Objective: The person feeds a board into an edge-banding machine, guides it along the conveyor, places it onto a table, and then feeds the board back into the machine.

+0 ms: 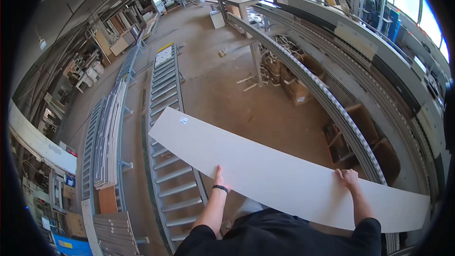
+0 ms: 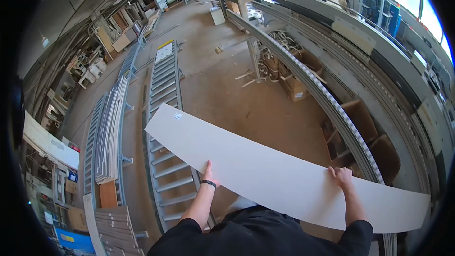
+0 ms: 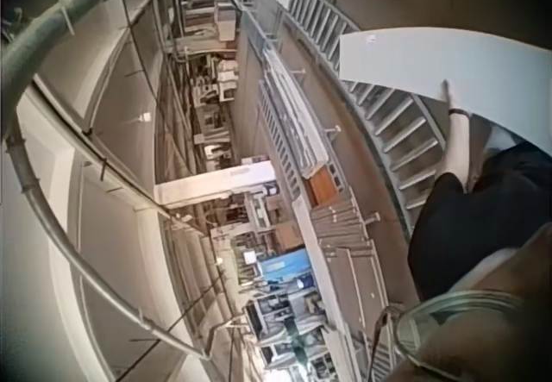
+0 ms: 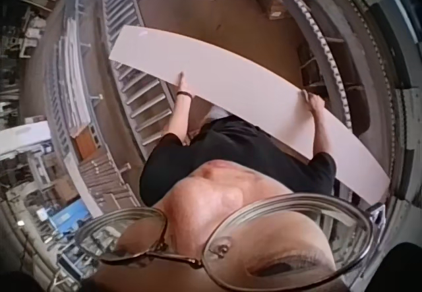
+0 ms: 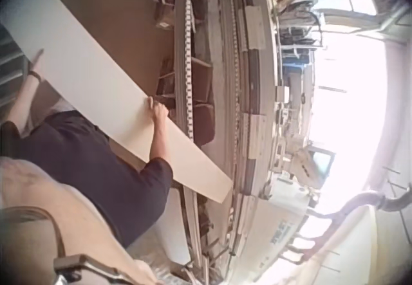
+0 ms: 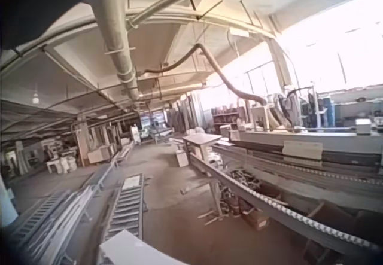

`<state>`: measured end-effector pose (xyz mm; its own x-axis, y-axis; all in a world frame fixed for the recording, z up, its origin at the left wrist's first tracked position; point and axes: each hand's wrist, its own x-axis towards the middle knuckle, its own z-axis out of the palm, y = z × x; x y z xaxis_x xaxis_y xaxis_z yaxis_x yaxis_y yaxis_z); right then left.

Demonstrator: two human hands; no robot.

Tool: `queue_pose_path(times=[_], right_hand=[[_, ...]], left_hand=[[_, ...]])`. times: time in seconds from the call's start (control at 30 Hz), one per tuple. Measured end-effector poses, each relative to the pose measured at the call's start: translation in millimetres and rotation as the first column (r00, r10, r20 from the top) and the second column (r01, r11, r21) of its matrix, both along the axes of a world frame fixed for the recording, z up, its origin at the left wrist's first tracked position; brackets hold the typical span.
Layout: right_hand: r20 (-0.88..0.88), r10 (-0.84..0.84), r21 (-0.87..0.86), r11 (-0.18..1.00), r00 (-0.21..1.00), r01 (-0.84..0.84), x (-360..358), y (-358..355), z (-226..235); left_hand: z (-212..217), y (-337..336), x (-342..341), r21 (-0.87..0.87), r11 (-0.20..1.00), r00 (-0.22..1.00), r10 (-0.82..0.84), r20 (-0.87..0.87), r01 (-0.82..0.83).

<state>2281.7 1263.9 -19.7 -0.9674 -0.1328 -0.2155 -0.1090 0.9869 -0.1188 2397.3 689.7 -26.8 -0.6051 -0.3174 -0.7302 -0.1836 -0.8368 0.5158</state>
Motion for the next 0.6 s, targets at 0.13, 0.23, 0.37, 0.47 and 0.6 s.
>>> queue_pose_path(times=[0.13, 0.23, 0.37, 0.47, 0.6], right_hand=[[-0.039, -0.039, 0.07, 0.997, 0.998, 0.042, -79, -109, 11], [-0.031, -0.09, 0.042, 0.995, 0.995, 0.092, -154, -184, 15], [-0.034, -0.102, 0.005, 0.995, 0.994, 0.103, -245, -284, 41], [-0.036, -0.11, -0.054, 0.993, 0.993, 0.108, -297, -375, 44], [-0.003, -0.177, -0.038, 0.984, 0.984, 0.177, -372, -472, 56]], left_hand=[[-23, -103, -89, -0.063, 0.998, 0.996, -0.009, -0.083, 0.004], [-8, -187, -179, -0.058, 0.998, 0.993, -0.012, -0.12, 0.005], [12, -306, -278, -0.054, 0.998, 0.99, 0.036, -0.134, -0.044], [23, -396, -346, -0.138, 0.984, 0.993, 0.106, -0.043, -0.111], [20, -494, -436, -0.089, 0.995, 0.987, 0.029, -0.157, -0.043]])
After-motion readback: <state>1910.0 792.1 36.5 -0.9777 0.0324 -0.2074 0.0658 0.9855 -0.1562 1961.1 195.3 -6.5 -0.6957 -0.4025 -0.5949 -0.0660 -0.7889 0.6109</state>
